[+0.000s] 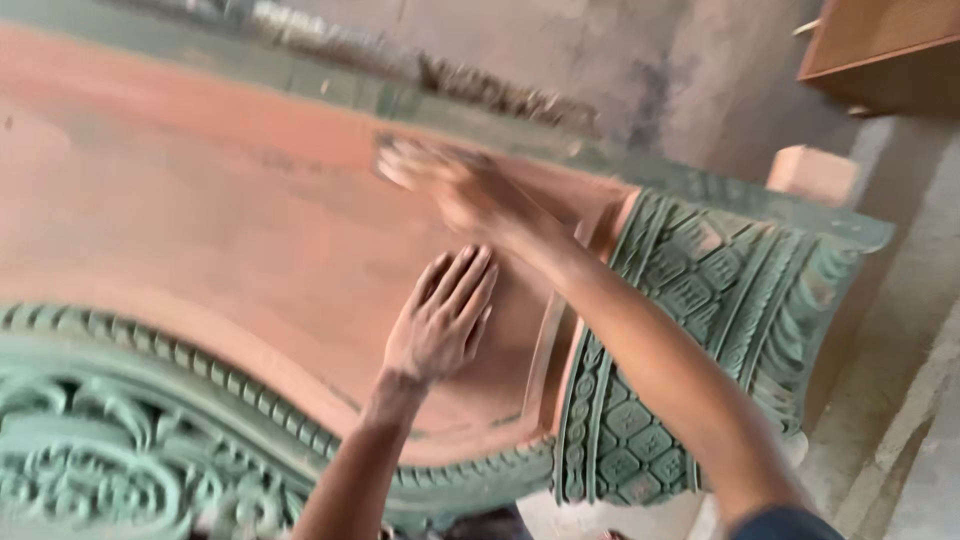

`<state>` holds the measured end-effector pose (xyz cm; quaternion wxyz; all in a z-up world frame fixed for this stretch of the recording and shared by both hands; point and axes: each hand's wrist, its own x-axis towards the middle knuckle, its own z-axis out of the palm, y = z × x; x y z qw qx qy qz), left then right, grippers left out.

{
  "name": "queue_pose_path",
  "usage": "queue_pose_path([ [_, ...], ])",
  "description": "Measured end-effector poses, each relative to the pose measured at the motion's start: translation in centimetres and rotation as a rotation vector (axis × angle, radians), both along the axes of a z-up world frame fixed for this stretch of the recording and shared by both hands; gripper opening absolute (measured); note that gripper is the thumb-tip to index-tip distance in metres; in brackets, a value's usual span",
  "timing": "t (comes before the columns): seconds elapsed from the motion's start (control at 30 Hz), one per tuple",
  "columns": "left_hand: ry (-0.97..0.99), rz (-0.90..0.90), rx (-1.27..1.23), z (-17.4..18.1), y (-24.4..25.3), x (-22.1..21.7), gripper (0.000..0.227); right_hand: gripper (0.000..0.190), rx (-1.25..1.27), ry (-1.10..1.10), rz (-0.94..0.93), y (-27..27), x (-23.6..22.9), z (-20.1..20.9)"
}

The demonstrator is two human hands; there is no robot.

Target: The person sands the flat surface of a large, ornate green wooden headboard using a sanding block. They move the block back and forth across the surface to smooth it.

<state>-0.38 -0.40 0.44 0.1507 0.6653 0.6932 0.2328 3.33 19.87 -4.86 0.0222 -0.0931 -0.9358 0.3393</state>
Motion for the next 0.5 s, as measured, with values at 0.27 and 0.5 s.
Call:
queue_pose_path([
  [0.27, 0.027, -0.015, 0.022, -0.2, -0.6, -0.1, 0.052, 0.04, 0.313, 0.079, -0.097, 1.0, 10.8, 4.5],
  [0.5, -0.148, -0.002, -0.012, -1.5, -1.3, -1.1, 0.046, 0.04, 0.31, 0.059, -0.121, -2.5, 1.3, 2.8],
])
